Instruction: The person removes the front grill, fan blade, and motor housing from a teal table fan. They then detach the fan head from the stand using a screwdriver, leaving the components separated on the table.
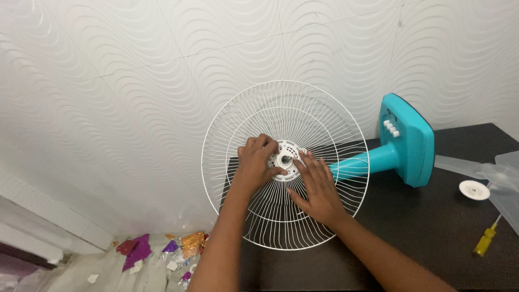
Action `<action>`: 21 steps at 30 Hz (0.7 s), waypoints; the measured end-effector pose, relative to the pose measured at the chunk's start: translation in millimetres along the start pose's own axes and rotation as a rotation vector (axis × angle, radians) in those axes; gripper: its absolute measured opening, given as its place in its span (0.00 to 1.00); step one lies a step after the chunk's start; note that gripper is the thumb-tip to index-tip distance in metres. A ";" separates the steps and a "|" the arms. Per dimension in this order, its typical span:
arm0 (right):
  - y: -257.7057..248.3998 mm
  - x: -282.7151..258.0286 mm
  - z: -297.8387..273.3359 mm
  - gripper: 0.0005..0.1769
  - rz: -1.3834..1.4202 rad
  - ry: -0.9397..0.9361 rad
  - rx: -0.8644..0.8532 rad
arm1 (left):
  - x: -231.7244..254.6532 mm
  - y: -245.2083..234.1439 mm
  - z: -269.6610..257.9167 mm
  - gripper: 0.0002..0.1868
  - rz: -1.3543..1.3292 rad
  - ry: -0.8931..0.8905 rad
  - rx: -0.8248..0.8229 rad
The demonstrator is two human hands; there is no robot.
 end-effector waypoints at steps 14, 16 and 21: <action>-9.6 -6.7 -4.8 0.34 0.059 -0.059 0.065 | 24.2 0.2 -27.4 0.31 0.155 0.113 0.313; -11.4 -8.4 -2.5 0.34 0.060 -0.060 0.061 | 32.0 1.8 -28.7 0.29 0.249 0.182 0.317; -11.5 -6.7 -3.6 0.31 0.050 -0.077 0.029 | 30.9 9.7 -33.3 0.26 0.272 0.218 0.270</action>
Point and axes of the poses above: each hand's wrist, its own z-axis towards the middle knuckle, its own y-axis out of the palm, x = y × z, the point moved 8 cm from there along z, towards the middle knuckle, and after that the axes turned 15 degrees about y, right-handed, at the moved point
